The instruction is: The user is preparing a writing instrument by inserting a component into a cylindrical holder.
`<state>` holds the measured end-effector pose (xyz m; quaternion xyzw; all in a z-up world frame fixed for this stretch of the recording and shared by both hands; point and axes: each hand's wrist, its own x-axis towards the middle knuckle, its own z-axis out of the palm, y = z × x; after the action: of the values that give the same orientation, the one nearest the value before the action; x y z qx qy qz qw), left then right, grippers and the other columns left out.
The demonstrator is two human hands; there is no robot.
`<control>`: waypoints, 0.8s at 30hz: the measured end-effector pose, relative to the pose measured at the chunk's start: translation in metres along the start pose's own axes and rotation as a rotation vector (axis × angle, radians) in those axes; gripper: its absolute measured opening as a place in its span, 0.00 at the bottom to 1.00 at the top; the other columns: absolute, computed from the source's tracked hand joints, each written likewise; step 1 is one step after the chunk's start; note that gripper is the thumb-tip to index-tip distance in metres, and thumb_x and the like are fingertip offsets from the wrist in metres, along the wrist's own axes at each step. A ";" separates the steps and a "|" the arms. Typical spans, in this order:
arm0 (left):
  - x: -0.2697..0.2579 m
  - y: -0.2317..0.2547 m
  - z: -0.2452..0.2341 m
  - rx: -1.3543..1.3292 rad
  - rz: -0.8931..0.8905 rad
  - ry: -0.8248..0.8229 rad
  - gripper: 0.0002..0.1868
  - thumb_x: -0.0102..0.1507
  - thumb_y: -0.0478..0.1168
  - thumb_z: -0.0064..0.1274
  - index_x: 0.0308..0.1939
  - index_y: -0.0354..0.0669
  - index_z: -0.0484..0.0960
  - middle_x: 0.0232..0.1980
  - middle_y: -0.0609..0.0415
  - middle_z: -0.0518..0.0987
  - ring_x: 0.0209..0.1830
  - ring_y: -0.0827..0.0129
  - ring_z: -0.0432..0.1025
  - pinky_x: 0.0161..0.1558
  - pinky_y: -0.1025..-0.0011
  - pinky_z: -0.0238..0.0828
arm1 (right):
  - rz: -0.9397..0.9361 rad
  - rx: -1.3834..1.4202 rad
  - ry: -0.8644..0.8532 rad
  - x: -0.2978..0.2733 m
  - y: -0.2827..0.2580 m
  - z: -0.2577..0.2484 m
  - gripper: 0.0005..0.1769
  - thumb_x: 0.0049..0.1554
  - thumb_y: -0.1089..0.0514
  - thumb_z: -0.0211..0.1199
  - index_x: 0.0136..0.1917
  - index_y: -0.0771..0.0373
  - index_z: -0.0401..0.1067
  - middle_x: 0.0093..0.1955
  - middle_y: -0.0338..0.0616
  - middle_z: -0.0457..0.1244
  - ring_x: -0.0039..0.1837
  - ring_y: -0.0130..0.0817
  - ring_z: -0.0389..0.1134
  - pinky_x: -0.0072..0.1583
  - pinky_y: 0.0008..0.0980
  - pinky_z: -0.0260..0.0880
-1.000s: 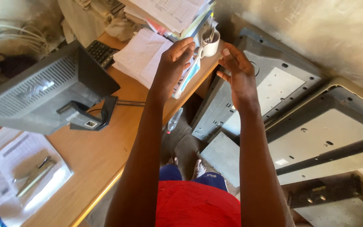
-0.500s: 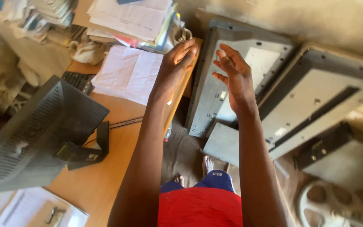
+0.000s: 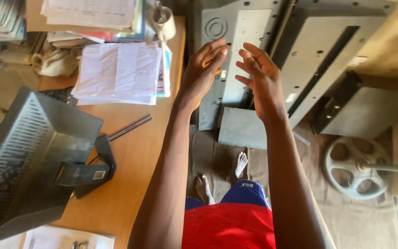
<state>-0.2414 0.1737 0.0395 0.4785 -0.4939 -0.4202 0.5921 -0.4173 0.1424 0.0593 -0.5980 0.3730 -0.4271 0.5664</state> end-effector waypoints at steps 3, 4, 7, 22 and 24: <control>-0.004 0.011 0.022 0.022 -0.015 -0.017 0.36 0.67 0.60 0.50 0.73 0.43 0.69 0.72 0.44 0.74 0.73 0.57 0.70 0.67 0.58 0.72 | 0.004 0.007 0.054 -0.016 -0.008 -0.018 0.34 0.64 0.42 0.57 0.77 0.61 0.61 0.75 0.52 0.61 0.74 0.48 0.64 0.68 0.46 0.69; -0.007 0.015 0.030 0.035 -0.050 -0.018 0.37 0.66 0.62 0.49 0.73 0.43 0.69 0.71 0.43 0.75 0.71 0.56 0.73 0.67 0.58 0.72 | 0.011 0.020 0.074 -0.021 -0.009 -0.024 0.34 0.64 0.42 0.57 0.77 0.61 0.61 0.75 0.53 0.61 0.74 0.48 0.64 0.67 0.46 0.69; -0.009 0.012 0.055 0.057 -0.052 -0.070 0.39 0.65 0.63 0.49 0.73 0.44 0.68 0.72 0.44 0.73 0.73 0.56 0.70 0.68 0.56 0.70 | -0.028 0.033 0.089 -0.033 -0.007 -0.047 0.36 0.63 0.41 0.58 0.77 0.62 0.60 0.75 0.54 0.60 0.75 0.48 0.64 0.69 0.46 0.69; -0.003 0.011 0.255 -0.033 -0.009 -0.221 0.32 0.69 0.57 0.48 0.73 0.45 0.69 0.74 0.48 0.73 0.74 0.60 0.68 0.68 0.59 0.69 | -0.069 0.051 0.181 -0.088 -0.026 -0.227 0.36 0.63 0.42 0.59 0.77 0.64 0.60 0.74 0.52 0.62 0.73 0.46 0.65 0.66 0.43 0.70; -0.003 0.015 0.291 -0.004 -0.004 -0.220 0.32 0.69 0.57 0.48 0.73 0.46 0.69 0.74 0.48 0.73 0.73 0.60 0.68 0.68 0.59 0.70 | -0.059 0.048 0.204 -0.096 -0.031 -0.257 0.36 0.63 0.42 0.59 0.77 0.64 0.61 0.74 0.52 0.62 0.72 0.45 0.66 0.66 0.43 0.71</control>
<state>-0.5282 0.1351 0.0696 0.4292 -0.5541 -0.4724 0.5344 -0.6922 0.1417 0.0802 -0.5484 0.4008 -0.5110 0.5267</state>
